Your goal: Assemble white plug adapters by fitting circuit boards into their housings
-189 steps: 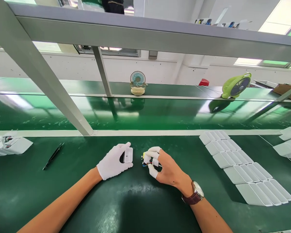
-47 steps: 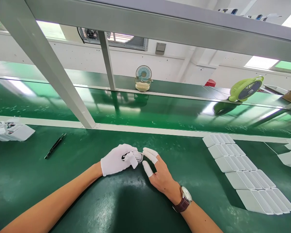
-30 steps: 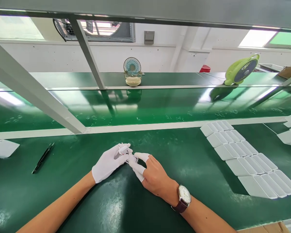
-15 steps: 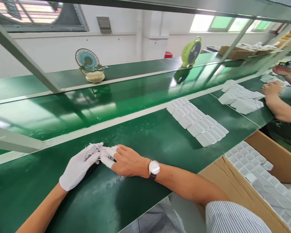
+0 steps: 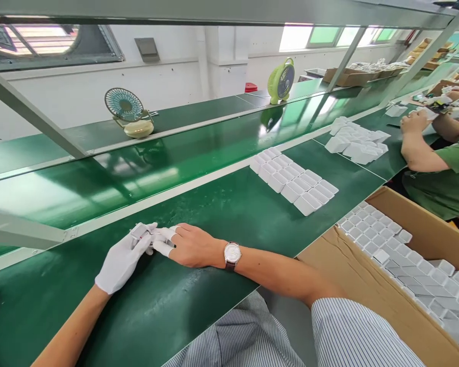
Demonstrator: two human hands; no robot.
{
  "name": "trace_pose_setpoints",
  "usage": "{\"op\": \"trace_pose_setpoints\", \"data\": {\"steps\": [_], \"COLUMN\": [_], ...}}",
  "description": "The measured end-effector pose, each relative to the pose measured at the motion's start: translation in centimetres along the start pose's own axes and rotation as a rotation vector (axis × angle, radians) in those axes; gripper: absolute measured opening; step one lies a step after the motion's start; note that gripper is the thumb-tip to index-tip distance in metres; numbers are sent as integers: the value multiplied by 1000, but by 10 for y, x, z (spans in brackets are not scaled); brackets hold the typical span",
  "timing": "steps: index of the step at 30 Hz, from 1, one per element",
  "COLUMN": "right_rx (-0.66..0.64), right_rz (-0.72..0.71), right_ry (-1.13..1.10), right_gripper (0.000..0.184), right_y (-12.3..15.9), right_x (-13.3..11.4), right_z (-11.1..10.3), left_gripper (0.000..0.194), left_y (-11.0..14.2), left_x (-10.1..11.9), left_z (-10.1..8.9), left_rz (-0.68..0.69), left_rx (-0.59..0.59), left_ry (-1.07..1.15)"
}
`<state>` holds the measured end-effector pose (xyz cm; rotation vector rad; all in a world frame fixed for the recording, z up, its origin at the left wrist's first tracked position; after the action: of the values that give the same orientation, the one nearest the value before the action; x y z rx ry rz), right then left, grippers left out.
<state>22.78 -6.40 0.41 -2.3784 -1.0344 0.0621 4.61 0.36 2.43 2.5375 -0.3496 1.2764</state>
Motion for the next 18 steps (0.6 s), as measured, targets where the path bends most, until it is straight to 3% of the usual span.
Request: {"op": "trace_pose_setpoints", "data": {"steps": [2, 7, 12, 18], "right_rx": [-6, -13, 1, 8], "right_rz": [2, 24, 40, 25], "right_ry": [-21, -49, -67, -121], "right_gripper": [18, 24, 23, 19], "right_y": [1, 3, 0, -3], "right_x": [0, 0, 3, 5], "right_z": [3, 9, 2, -2], "left_gripper": [68, 66, 70, 61], "left_y": [1, 4, 7, 7], "left_x": [1, 4, 3, 0], "left_z": [1, 4, 8, 12], "left_rz": [-4, -15, -42, -74], "left_rx": [-2, -8, -27, -75], "left_ry": [24, 157, 307, 497]}}
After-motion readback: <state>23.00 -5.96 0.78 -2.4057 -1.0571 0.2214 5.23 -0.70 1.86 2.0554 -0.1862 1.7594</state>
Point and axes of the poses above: each hand's wrist, its own y-axis away from the middle knuckle, its own z-axis out of the palm, x = y × z, the point moved 4 cm from there along -y, towards the middle knuckle, and after that the axes turned 3 degrees about y, right-handed, at the moved point
